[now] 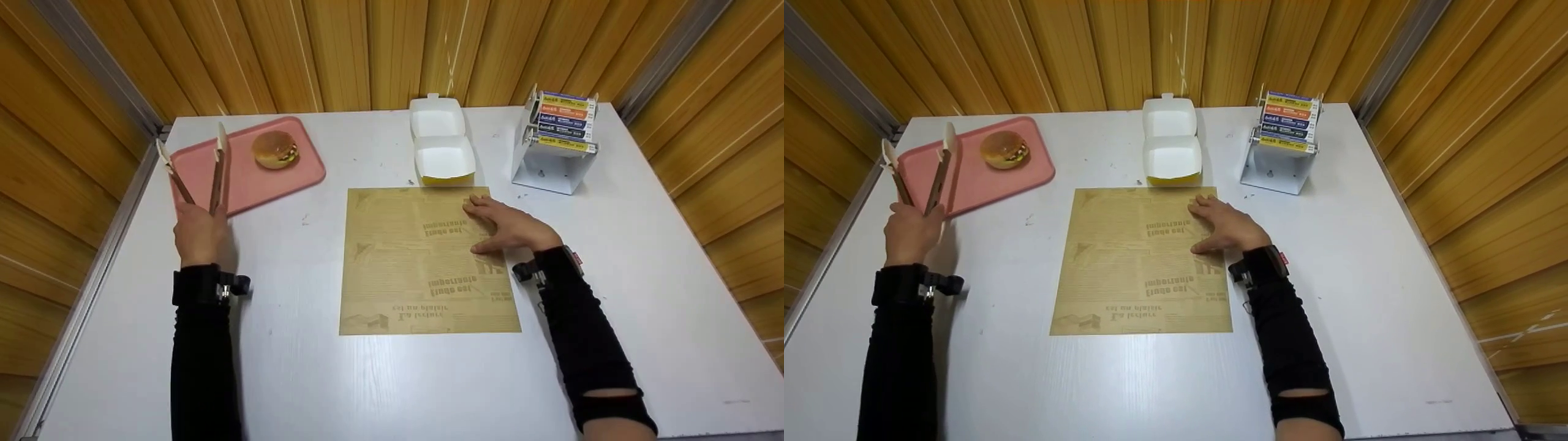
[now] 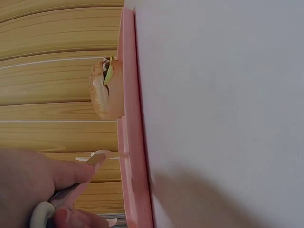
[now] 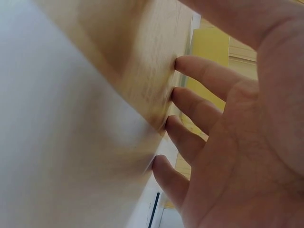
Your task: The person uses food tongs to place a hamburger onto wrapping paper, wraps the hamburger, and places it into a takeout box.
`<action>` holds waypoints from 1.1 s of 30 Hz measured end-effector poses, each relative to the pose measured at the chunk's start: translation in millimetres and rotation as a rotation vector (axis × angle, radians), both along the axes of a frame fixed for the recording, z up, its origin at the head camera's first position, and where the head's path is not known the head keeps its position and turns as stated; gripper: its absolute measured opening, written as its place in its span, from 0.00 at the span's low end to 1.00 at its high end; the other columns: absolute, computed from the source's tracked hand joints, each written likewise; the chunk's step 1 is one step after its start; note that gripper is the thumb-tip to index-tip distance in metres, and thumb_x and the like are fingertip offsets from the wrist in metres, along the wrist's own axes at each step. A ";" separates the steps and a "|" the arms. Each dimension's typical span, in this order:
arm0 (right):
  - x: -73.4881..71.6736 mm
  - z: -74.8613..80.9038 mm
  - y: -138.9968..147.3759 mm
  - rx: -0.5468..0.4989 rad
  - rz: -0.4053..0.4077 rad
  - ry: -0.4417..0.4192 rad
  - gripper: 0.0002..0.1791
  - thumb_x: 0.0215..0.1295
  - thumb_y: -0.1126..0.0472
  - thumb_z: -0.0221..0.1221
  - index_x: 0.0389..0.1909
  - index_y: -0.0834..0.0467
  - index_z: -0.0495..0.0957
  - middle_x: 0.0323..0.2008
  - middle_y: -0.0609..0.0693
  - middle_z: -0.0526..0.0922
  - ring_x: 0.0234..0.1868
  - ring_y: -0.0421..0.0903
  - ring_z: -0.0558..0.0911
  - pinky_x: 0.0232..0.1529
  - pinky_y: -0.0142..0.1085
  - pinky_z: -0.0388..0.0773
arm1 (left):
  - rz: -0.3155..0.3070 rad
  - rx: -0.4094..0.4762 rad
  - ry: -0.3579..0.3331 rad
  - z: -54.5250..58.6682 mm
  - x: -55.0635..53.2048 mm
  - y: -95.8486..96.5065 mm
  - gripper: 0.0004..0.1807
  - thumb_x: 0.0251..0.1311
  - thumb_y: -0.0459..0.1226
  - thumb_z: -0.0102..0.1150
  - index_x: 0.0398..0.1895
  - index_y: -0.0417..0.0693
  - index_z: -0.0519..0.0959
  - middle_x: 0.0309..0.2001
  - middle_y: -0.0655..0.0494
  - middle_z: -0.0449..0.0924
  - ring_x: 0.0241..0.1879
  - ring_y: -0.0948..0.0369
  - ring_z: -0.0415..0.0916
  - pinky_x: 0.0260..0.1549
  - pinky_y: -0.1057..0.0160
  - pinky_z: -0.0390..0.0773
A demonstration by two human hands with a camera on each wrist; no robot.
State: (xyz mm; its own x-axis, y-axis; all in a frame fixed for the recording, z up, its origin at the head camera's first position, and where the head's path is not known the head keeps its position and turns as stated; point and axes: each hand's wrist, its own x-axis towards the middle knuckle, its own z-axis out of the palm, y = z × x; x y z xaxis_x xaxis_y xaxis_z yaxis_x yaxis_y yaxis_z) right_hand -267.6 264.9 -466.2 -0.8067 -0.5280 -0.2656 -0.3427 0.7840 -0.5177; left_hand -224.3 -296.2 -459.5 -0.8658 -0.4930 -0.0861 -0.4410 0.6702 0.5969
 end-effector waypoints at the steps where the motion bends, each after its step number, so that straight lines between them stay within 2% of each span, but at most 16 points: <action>1: -0.1 -0.2 -0.2 0.000 -0.001 0.001 0.55 0.58 0.48 0.75 0.82 0.56 0.56 0.83 0.61 0.48 0.83 0.64 0.44 0.80 0.61 0.46 | 0.005 -0.012 0.011 2.5 -0.2 -1.8 0.42 0.77 0.51 0.45 0.72 0.19 0.52 0.59 0.18 0.73 0.60 0.27 0.73 0.59 0.32 0.74; 7: -0.7 -0.1 -0.9 0.000 -0.015 -0.005 0.56 0.57 0.48 0.76 0.82 0.55 0.56 0.83 0.60 0.48 0.83 0.64 0.44 0.80 0.62 0.45 | 0.021 -0.010 0.049 18.9 1.0 -2.5 0.46 0.76 0.56 0.44 0.77 0.23 0.49 0.61 0.19 0.73 0.62 0.28 0.72 0.62 0.33 0.73; 11: -1.2 -1.2 -0.4 0.008 -0.024 -0.016 0.56 0.57 0.48 0.76 0.82 0.53 0.56 0.84 0.58 0.47 0.84 0.63 0.43 0.81 0.61 0.45 | -0.006 0.013 0.080 27.8 3.6 1.6 0.45 0.77 0.58 0.42 0.75 0.25 0.54 0.60 0.21 0.75 0.61 0.29 0.74 0.61 0.34 0.73; 13: -1.6 -1.7 -0.2 0.013 -0.026 -0.020 0.56 0.57 0.47 0.76 0.82 0.53 0.56 0.84 0.57 0.47 0.84 0.62 0.43 0.81 0.61 0.45 | -0.026 0.032 0.096 31.6 5.2 4.8 0.43 0.77 0.59 0.41 0.73 0.27 0.58 0.55 0.24 0.78 0.56 0.32 0.78 0.55 0.37 0.77; 15: -1.7 -1.6 0.0 0.013 -0.026 -0.020 0.56 0.57 0.46 0.76 0.82 0.52 0.56 0.84 0.57 0.47 0.84 0.62 0.43 0.81 0.61 0.45 | -0.053 0.067 0.114 34.4 6.4 8.8 0.40 0.77 0.59 0.40 0.69 0.29 0.62 0.49 0.29 0.81 0.46 0.39 0.84 0.47 0.45 0.81; 18: -1.3 -0.9 0.3 0.010 -0.028 -0.019 0.56 0.57 0.46 0.76 0.82 0.52 0.56 0.84 0.57 0.47 0.84 0.62 0.43 0.80 0.62 0.45 | -0.090 0.139 0.139 38.9 7.3 16.6 0.35 0.77 0.59 0.41 0.62 0.34 0.65 0.38 0.41 0.83 0.27 0.54 0.85 0.30 0.59 0.81; 20: -0.7 -0.6 0.8 0.010 -0.031 -0.022 0.56 0.57 0.46 0.76 0.82 0.52 0.56 0.84 0.56 0.47 0.84 0.62 0.43 0.80 0.62 0.45 | -0.116 0.198 0.157 41.5 7.1 23.0 0.32 0.77 0.59 0.42 0.59 0.37 0.65 0.32 0.48 0.82 0.20 0.61 0.82 0.22 0.64 0.79; 23: -0.2 -0.5 1.2 0.009 -0.031 -0.025 0.56 0.57 0.46 0.76 0.82 0.52 0.56 0.84 0.56 0.46 0.84 0.61 0.43 0.80 0.62 0.45 | -0.150 0.293 0.181 46.0 7.2 34.7 0.29 0.78 0.59 0.43 0.56 0.40 0.66 0.28 0.54 0.82 0.17 0.65 0.79 0.20 0.66 0.79; 28: -0.4 -0.4 0.2 0.002 -0.014 -0.010 0.56 0.57 0.47 0.76 0.82 0.54 0.56 0.84 0.58 0.48 0.84 0.62 0.44 0.80 0.62 0.46 | -0.217 0.510 0.247 50.3 8.8 57.1 0.20 0.79 0.54 0.47 0.47 0.44 0.68 0.22 0.56 0.77 0.16 0.66 0.75 0.18 0.68 0.80; 33: -1.1 -1.5 0.2 -0.003 -0.008 -0.003 0.56 0.57 0.48 0.76 0.82 0.55 0.56 0.83 0.59 0.48 0.84 0.63 0.44 0.81 0.61 0.46 | -0.328 0.736 0.290 52.8 10.5 75.1 0.17 0.80 0.49 0.46 0.43 0.43 0.68 0.18 0.59 0.71 0.13 0.67 0.66 0.12 0.71 0.69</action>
